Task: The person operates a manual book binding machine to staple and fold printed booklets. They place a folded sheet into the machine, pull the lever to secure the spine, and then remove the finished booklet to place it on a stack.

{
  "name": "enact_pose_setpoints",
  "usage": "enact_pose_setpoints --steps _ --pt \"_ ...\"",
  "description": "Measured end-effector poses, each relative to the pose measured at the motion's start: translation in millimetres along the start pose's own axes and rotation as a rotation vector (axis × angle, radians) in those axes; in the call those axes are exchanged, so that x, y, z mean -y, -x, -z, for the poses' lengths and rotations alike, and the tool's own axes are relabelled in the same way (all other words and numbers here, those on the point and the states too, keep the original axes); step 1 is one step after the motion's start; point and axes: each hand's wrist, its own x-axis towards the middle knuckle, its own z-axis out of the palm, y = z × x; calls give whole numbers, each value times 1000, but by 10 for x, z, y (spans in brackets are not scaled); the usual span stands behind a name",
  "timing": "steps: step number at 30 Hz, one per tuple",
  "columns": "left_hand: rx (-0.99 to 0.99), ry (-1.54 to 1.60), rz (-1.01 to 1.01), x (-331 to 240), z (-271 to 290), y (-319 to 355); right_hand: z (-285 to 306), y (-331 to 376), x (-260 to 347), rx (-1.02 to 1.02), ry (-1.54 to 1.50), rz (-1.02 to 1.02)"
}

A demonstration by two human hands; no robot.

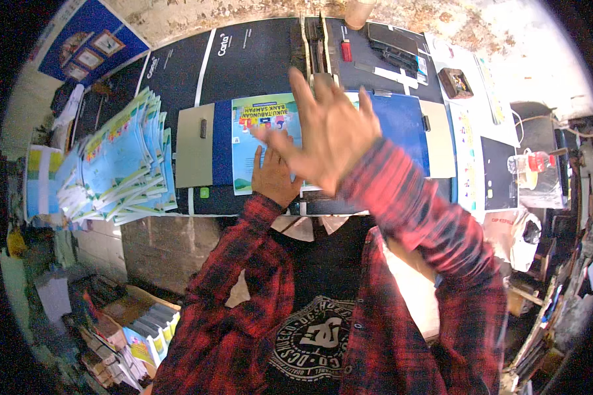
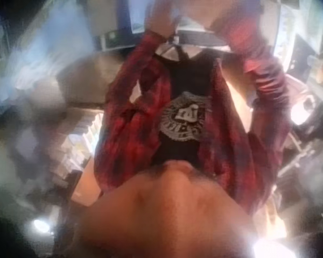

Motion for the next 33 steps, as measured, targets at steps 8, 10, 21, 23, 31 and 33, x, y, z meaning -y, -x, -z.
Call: enact_pose_setpoints --steps 8,10,21,23,31,33 --pt "-43 75 29 -47 62 -22 -1108 646 -75 -58 130 -99" --pt "-36 59 11 -21 53 -42 -832 537 -68 -115 -87 -46" --pt "5 108 10 -31 38 -23 -791 640 -1711 -231 -790 -554" --pt "5 97 2 -28 18 -16 -1193 1041 -1903 -263 -723 -442" --pt "25 251 -43 158 323 -350 -308 -38 -2571 -515 -275 -316" --pt "-109 523 -9 221 416 -459 -202 -264 -3000 -616 -203 -407"
